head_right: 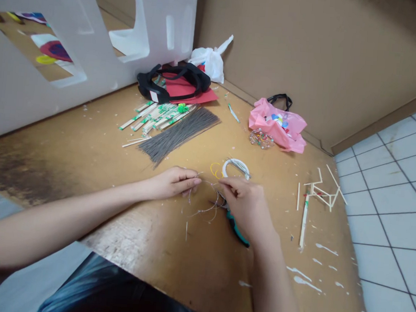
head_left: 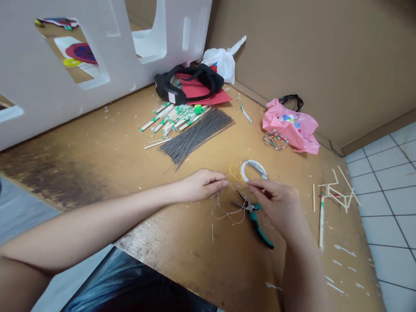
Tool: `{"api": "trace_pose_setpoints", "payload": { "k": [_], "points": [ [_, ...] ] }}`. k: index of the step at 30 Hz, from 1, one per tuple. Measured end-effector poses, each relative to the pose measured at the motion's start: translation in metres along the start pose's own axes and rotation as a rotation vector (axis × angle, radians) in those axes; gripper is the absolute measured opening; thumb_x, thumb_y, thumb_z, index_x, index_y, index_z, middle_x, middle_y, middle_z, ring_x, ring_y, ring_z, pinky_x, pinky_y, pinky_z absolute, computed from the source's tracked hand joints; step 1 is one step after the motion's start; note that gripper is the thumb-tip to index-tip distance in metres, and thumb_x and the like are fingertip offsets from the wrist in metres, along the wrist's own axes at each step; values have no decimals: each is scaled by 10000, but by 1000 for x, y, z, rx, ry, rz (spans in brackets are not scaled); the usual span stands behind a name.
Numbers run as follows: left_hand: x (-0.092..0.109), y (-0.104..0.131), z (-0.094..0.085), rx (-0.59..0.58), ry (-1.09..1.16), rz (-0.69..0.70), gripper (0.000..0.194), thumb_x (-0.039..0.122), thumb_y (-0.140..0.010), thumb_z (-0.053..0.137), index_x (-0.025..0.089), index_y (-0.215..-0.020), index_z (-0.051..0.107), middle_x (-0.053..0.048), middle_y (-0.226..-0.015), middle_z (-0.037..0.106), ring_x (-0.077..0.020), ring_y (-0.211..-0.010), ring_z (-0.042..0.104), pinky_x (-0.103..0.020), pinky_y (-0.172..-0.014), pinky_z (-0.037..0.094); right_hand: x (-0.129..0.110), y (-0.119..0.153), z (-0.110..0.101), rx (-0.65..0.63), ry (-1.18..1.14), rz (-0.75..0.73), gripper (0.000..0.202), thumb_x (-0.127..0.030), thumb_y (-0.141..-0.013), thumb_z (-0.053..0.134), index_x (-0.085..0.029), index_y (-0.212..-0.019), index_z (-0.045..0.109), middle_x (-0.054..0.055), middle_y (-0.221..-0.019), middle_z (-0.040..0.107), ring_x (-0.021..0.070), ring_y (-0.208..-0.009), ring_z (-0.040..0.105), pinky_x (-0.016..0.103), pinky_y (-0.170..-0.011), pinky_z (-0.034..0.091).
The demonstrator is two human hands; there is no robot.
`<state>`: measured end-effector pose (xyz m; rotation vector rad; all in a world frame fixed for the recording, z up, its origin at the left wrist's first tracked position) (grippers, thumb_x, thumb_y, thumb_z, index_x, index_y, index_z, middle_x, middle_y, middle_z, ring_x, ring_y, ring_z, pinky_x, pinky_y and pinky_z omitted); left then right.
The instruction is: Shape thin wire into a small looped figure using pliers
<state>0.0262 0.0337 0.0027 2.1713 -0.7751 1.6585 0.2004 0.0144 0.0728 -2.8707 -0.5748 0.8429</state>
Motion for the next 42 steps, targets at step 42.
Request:
{"api": "trace_pose_setpoints", "payload": {
  "k": [42],
  "points": [
    [0, 1, -2, -3, 171, -58, 349, 396, -931, 360, 137, -807, 558, 29, -598, 528, -50, -430, 446, -178, -445, 372, 8, 0, -13, 69, 37, 135, 212, -323, -864, 511, -186, -882, 673, 18, -646, 665, 140, -551, 590, 259, -551, 439]
  ]
}}
Point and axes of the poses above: each hand's wrist, its own y-axis away from the middle knuckle, its own z-axis out of the palm, x = y × z, the point moved 4 cm from there along -y, towards the middle knuckle
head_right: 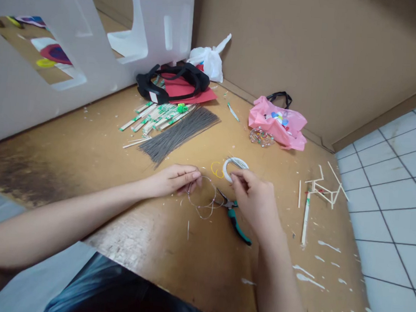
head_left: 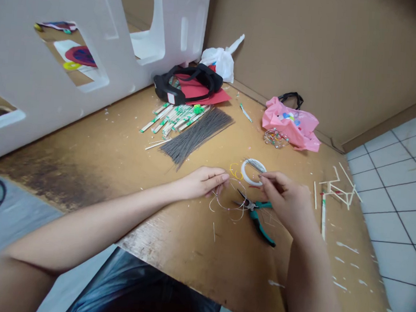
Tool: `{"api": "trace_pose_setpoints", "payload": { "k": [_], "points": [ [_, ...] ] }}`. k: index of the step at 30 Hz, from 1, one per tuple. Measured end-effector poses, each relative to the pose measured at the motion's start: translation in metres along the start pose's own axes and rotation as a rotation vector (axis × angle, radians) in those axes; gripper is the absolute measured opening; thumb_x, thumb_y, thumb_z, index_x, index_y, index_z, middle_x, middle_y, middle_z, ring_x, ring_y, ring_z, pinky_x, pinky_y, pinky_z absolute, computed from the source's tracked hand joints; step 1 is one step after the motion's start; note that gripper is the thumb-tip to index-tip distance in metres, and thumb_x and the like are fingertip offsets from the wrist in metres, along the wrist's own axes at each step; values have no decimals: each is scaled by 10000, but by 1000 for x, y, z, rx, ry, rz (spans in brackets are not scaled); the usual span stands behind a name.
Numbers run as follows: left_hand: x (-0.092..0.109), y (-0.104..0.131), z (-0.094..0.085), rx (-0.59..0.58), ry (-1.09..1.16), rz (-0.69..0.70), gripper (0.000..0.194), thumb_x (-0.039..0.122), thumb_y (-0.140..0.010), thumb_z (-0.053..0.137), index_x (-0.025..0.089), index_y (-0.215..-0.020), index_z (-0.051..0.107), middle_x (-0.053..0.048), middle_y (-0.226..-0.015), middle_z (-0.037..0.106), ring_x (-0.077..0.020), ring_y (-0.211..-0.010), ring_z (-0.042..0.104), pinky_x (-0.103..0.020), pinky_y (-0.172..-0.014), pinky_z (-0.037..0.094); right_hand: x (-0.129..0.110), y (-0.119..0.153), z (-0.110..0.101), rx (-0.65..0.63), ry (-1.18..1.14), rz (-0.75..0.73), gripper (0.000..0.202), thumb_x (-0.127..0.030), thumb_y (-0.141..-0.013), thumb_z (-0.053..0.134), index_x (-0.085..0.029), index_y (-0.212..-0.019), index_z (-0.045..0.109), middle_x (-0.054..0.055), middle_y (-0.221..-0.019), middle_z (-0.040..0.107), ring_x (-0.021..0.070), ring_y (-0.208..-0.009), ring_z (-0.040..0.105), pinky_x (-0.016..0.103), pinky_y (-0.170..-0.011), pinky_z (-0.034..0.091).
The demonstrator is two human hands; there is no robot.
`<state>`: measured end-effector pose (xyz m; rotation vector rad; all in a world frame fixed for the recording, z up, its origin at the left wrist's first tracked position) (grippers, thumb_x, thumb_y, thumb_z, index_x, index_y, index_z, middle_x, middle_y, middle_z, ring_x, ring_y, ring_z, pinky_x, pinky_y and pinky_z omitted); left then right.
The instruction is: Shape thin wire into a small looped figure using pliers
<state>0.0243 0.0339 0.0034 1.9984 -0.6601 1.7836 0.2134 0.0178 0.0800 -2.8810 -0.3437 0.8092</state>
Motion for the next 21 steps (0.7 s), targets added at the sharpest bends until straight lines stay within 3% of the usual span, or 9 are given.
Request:
{"api": "trace_pose_setpoints", "payload": {
  "k": [5, 9, 14, 21],
  "points": [
    [1, 0, -5, 83, 38, 29, 329, 383, -927, 382, 134, -824, 571, 14, -610, 566, -51, -423, 469, -175, -432, 378, 16, -8, 18, -216, -252, 143, 241, -387, -865, 482, -191, -805, 609, 20, -659, 642, 139, -576, 599, 264, -552, 471],
    [5, 1, -7, 151, -69, 71, 343, 383, -931, 371, 137, -804, 574, 18, -594, 569, -55, -430, 460, -182, -460, 384, 13, -9, 30, -424, -501, 213, 284, -457, -843, 488, -189, -781, 560, 9, -634, 620, 117, -509, 570, 247, -484, 461],
    [6, 3, -12, 306, -404, 134, 312, 323, -923, 408, 151, -751, 603, 34, -538, 534, -79, -502, 491, -188, -536, 379, 11, -9, 29, -439, -681, 265, 316, -505, -792, 562, -190, -792, 529, 8, -699, 644, 89, -473, 556, 227, -458, 441],
    [5, 5, -11, 335, -590, 158, 337, 328, -926, 413, 149, -734, 624, 13, -557, 580, -93, -526, 528, -198, -548, 378, 13, -9, 33, -458, -719, 308, 370, -550, -744, 605, -183, -772, 563, 23, -722, 657, 107, -523, 593, 237, -479, 453]
  ]
}}
Point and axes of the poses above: each hand's wrist, its own y-axis away from the middle knuckle, its own z-axis out of the palm, x = y × z, the point moved 4 cm from there along -y, towards the middle knuckle
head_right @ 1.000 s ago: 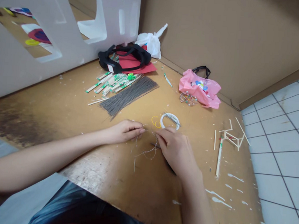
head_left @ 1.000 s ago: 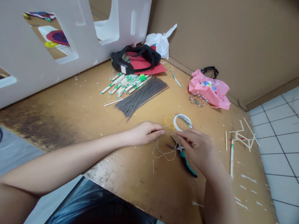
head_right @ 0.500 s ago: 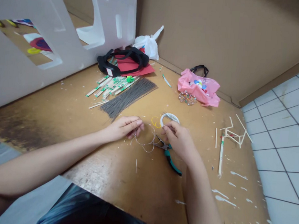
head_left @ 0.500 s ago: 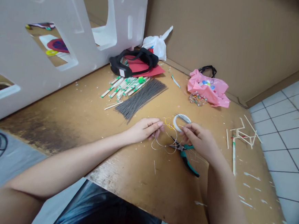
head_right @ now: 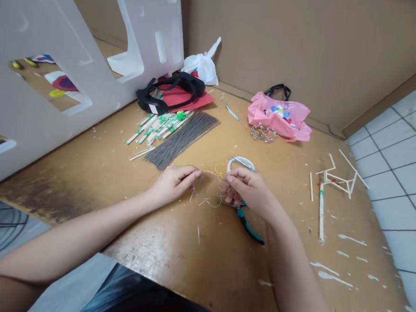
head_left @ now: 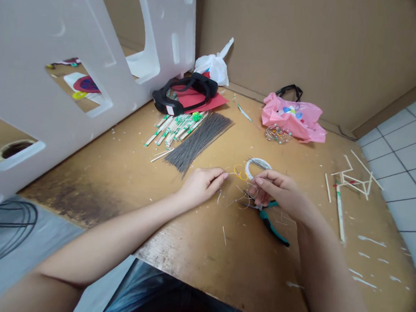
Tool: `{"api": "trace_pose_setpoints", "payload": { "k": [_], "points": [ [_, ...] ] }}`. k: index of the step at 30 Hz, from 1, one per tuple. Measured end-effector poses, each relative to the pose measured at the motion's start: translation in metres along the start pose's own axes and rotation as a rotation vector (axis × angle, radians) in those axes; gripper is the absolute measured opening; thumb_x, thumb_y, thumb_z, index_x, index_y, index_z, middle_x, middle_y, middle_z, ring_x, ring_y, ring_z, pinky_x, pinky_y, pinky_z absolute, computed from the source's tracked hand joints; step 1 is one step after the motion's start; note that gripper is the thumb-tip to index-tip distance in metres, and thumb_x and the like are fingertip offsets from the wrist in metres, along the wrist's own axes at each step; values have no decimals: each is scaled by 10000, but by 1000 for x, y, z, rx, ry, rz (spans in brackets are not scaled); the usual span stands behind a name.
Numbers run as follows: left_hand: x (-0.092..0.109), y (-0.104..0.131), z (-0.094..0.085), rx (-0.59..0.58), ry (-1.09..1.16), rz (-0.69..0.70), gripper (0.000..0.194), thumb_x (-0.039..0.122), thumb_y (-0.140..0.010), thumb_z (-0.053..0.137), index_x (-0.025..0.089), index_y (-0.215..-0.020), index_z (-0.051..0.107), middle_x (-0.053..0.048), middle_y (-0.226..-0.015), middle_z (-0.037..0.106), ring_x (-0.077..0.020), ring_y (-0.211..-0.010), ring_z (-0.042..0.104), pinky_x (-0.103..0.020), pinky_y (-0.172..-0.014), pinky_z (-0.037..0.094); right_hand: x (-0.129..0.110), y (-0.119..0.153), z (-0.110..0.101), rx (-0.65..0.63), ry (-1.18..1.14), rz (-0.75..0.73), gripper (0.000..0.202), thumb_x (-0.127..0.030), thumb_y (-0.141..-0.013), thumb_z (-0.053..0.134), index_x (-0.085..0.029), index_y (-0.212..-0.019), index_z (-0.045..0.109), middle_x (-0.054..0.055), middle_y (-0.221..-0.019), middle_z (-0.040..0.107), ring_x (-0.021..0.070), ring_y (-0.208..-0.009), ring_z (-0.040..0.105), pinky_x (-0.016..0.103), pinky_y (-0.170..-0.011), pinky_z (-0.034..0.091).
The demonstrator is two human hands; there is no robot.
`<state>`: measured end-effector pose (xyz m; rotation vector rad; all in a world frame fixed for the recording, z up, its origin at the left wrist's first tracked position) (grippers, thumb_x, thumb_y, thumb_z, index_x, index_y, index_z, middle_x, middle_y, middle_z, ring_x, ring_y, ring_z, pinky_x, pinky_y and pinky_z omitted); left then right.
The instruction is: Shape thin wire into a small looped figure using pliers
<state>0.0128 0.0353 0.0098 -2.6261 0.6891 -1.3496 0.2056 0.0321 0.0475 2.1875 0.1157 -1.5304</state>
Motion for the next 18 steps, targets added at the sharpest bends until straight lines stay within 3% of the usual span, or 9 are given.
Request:
{"api": "trace_pose_setpoints", "payload": {
  "k": [6, 11, 15, 18],
  "points": [
    [-1, 1, 4, -68, 266, -105, 446, 439, -935, 371, 130, -785, 656, -18, -608, 638, -87, -490, 542, -201, -535, 417, 1, -2, -1, 47, 75, 7, 382, -552, -687, 645, -173, -720, 611, 26, -626, 644, 119, -558, 589, 240, -525, 463],
    [-5, 0, 10, -132, 535, -229, 495, 504, -921, 360, 99, -998, 633, -34, -652, 666, -71, -406, 509, -199, -451, 399, 6, -4, -1, 79, 96, 25, 372, -543, -658, 660, -175, -706, 635, 28, -615, 641, 132, -567, 592, 254, -537, 467],
    [-6, -1, 10, -112, 596, -235, 447, 481, -901, 430, 120, -1140, 542, -13, -638, 659, -79, -408, 531, -189, -422, 383, 7, -5, -2, 92, 103, 32, 354, -527, -664, 656, -175, -699, 635, 34, -644, 651, 142, -584, 604, 263, -549, 481],
    [-5, -1, 9, -100, 588, -224, 410, 460, -894, 450, 136, -1131, 529, -1, -629, 653, -83, -413, 535, -192, -428, 390, 8, -5, -2, 78, 138, 23, 308, -491, -702, 637, -183, -705, 634, 27, -621, 643, 145, -574, 599, 267, -540, 479]
  ]
}}
Point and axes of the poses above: each hand's wrist, its own y-axis away from the middle knuckle, its own z-axis out of the palm, x = y × z, the point moved 4 cm from there along -y, towards the middle knuckle
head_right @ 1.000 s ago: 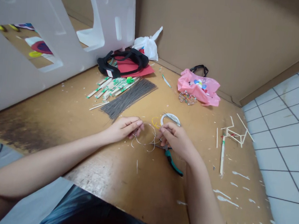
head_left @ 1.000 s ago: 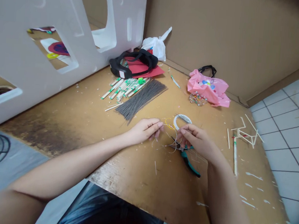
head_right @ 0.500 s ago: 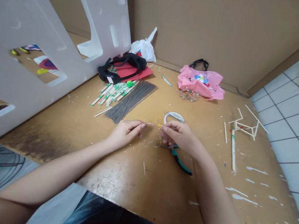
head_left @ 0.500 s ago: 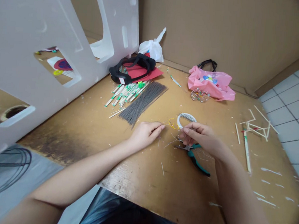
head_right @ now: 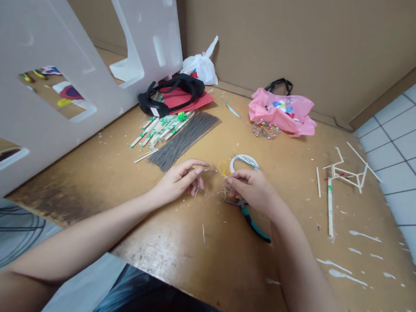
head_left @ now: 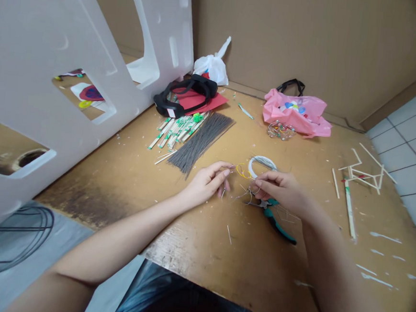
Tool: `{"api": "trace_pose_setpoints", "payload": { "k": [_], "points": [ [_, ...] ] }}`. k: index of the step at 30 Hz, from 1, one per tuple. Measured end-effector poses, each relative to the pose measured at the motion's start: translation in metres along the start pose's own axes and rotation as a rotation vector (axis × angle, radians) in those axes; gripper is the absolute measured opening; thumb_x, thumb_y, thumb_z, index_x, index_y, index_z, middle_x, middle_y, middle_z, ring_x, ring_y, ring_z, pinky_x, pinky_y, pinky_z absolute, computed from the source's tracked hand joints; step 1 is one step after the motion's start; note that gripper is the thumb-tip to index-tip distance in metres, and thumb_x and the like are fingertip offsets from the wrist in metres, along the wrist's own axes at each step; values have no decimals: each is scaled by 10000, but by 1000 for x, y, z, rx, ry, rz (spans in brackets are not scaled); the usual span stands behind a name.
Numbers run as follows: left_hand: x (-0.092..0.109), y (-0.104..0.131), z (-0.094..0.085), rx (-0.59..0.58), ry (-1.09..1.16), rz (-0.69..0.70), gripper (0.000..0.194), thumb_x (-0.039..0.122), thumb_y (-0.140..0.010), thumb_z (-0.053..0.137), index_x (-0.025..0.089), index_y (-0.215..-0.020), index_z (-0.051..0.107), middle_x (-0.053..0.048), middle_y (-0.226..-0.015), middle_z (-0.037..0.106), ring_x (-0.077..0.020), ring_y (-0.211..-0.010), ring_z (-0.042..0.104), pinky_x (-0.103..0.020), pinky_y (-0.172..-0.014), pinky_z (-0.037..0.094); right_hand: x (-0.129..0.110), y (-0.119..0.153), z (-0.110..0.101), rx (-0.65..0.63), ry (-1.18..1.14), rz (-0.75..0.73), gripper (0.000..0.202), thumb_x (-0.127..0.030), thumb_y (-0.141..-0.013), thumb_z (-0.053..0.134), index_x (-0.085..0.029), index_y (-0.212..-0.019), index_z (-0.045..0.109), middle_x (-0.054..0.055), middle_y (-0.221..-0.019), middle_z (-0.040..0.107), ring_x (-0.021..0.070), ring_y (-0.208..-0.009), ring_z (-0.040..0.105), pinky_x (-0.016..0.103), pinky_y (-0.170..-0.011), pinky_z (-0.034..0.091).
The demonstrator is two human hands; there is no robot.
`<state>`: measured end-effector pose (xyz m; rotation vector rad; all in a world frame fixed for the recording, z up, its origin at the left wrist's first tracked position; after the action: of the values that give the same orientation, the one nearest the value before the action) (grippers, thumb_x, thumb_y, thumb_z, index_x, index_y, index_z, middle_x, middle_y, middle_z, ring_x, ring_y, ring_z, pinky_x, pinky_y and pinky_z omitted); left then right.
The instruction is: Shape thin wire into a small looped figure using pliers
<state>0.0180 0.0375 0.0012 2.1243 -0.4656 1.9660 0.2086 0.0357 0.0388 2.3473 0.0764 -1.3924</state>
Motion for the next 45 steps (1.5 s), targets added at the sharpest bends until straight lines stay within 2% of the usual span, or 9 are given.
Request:
{"api": "trace_pose_setpoints", "payload": {
  "k": [6, 8, 12, 15, 20, 26, 36, 41, 45],
  "points": [
    [2, 1, 2, -13, -68, 2, 287, 411, -902, 442, 149, -950, 548, 10, -613, 641, -74, -419, 530, -186, -450, 407, 0, 4, 4, -28, 52, -60, 252, -425, -770, 580, -183, -735, 643, 14, -597, 618, 149, -566, 582, 272, -525, 469],
    [2, 1, 3, -14, -97, 12, 266, 400, -908, 434, 155, -922, 537, 14, -615, 639, -71, -428, 532, -180, -457, 411, -5, 7, 5, -14, 159, -137, 252, -399, -810, 544, -181, -776, 666, 19, -628, 630, 150, -578, 576, 277, -540, 462],
    [0, 3, 5, -45, -104, 18, 247, 390, -917, 423, 162, -893, 513, 26, -607, 626, -67, -431, 533, -173, -463, 414, -20, 18, 6, 122, 480, -345, 245, -328, -876, 490, -212, -872, 706, 49, -804, 677, 172, -708, 593, 292, -629, 441],
    [-2, 3, 8, -75, -96, 5, 244, 386, -919, 419, 159, -887, 503, 26, -609, 619, -63, -428, 528, -173, -469, 417, -28, 25, 9, 174, 652, -419, 262, -295, -905, 456, -226, -932, 708, 65, -857, 658, 178, -747, 586, 291, -654, 416],
    [2, 5, 11, -113, -135, 23, 234, 362, -919, 421, 154, -849, 500, 17, -613, 617, -60, -440, 526, -173, -485, 422, -34, 30, 16, 200, 818, -456, 270, -257, -919, 434, -212, -922, 700, 65, -837, 614, 162, -716, 558, 270, -623, 371],
    [2, 7, 11, -118, -169, 40, 231, 358, -924, 412, 156, -861, 506, 14, -612, 614, -66, -453, 537, -180, -498, 434, -37, 30, 28, 167, 999, -386, 249, -207, -906, 441, -189, -828, 677, 43, -753, 549, 140, -634, 493, 260, -561, 297],
    [2, 9, 14, -127, -155, 76, 228, 348, -922, 413, 158, -854, 520, 14, -610, 611, -66, -456, 527, -184, -505, 438, -30, 28, 23, 103, 845, -451, 229, -233, -898, 458, -208, -836, 677, 40, -761, 588, 154, -690, 548, 266, -608, 352],
    [3, 10, 14, -103, -189, 143, 190, 271, -898, 434, 151, -1013, 525, -52, -839, 660, -101, -652, 592, -218, -611, 476, -31, 28, 17, 91, 753, -437, 215, -251, -888, 467, -204, -877, 676, 30, -747, 608, 149, -661, 544, 269, -602, 360],
    [6, 12, 17, -187, -159, 170, 217, 224, -887, 427, 150, -1071, 514, -52, -851, 653, -111, -702, 599, -234, -655, 484, -30, 27, 18, 50, 671, -426, 210, -262, -889, 465, -201, -836, 659, 25, -749, 641, 145, -661, 555, 267, -610, 370]
  ]
}}
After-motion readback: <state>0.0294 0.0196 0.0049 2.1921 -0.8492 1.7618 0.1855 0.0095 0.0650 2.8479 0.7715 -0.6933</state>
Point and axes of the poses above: each hand's wrist, its own y-axis away from the middle knuckle, its own z-axis out of the palm, x = y × z, the point moved 4 cm from there along -y, towards the middle knuckle
